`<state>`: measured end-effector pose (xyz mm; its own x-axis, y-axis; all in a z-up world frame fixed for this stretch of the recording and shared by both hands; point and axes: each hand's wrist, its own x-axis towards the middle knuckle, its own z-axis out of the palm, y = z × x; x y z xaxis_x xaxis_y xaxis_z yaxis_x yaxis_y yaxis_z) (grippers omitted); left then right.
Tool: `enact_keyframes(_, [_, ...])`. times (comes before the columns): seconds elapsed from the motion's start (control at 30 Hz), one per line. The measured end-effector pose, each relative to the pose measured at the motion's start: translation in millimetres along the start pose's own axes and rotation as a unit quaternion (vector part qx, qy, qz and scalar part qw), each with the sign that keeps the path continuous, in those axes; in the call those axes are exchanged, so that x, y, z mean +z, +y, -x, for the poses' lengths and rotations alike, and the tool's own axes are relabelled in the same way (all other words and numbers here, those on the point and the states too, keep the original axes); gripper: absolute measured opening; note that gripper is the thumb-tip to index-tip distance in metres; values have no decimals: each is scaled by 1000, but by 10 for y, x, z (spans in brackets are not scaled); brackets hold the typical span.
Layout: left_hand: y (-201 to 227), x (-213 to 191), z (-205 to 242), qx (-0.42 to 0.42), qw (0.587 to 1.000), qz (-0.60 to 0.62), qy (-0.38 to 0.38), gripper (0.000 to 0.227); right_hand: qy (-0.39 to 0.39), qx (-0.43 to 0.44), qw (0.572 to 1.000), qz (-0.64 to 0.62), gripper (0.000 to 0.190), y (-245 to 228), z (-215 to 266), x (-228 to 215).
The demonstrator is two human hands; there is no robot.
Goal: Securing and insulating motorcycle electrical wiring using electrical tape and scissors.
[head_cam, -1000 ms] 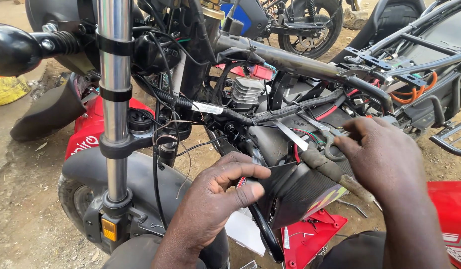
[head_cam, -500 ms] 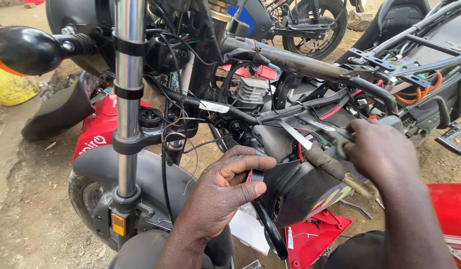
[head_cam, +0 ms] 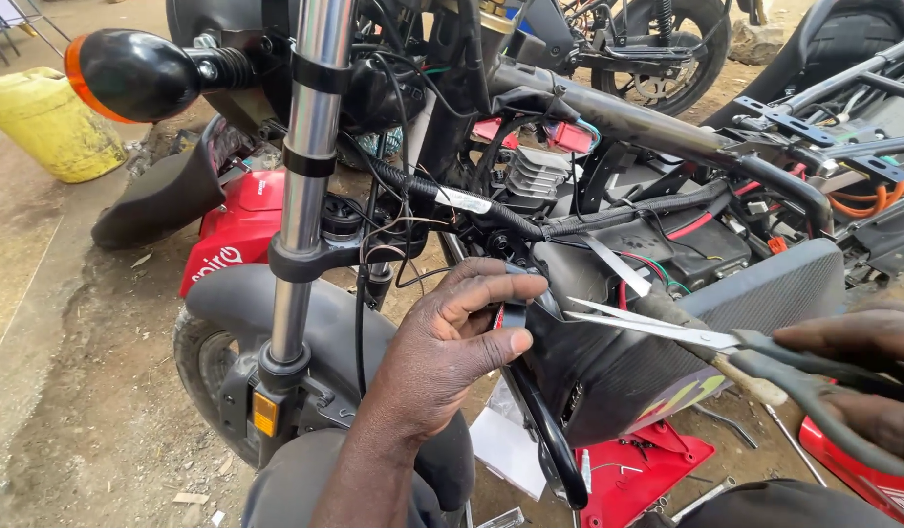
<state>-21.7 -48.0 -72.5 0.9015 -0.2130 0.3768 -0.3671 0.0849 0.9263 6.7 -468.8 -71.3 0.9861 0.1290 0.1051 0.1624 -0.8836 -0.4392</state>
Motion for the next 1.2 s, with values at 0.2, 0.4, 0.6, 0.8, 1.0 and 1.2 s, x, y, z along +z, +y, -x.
enact_keyframes(0.2, [-100, 33, -5, 41, 997, 51, -33, 43, -45, 45, 998, 11, 58, -617, 56, -127])
enact_keyframes(0.4, [-133, 31, 15, 34, 997, 56, -41, 44, -31, 61, 998, 5, 47, -1102, 85, -110])
enact_keyframes(0.6, [-181, 43, 2, 26, 995, 91, -36, 42, -37, 13, 997, -69, 43, -1273, 72, 129])
enact_keyframes(0.8, [-8, 14, -11, 19, 998, 53, -19, 54, -14, -22, 999, -45, 34, -1326, 80, 159])
enact_keyframes(1.0, [-79, -60, -26, 42, 995, -83, 39, 53, 176, 5, 984, -13, 42, -249, -272, 266])
enact_keyframes(1.2, [-104, 118, -74, 54, 976, -208, 28, 51, 93, 213, 948, 218, 31, -782, -426, 246])
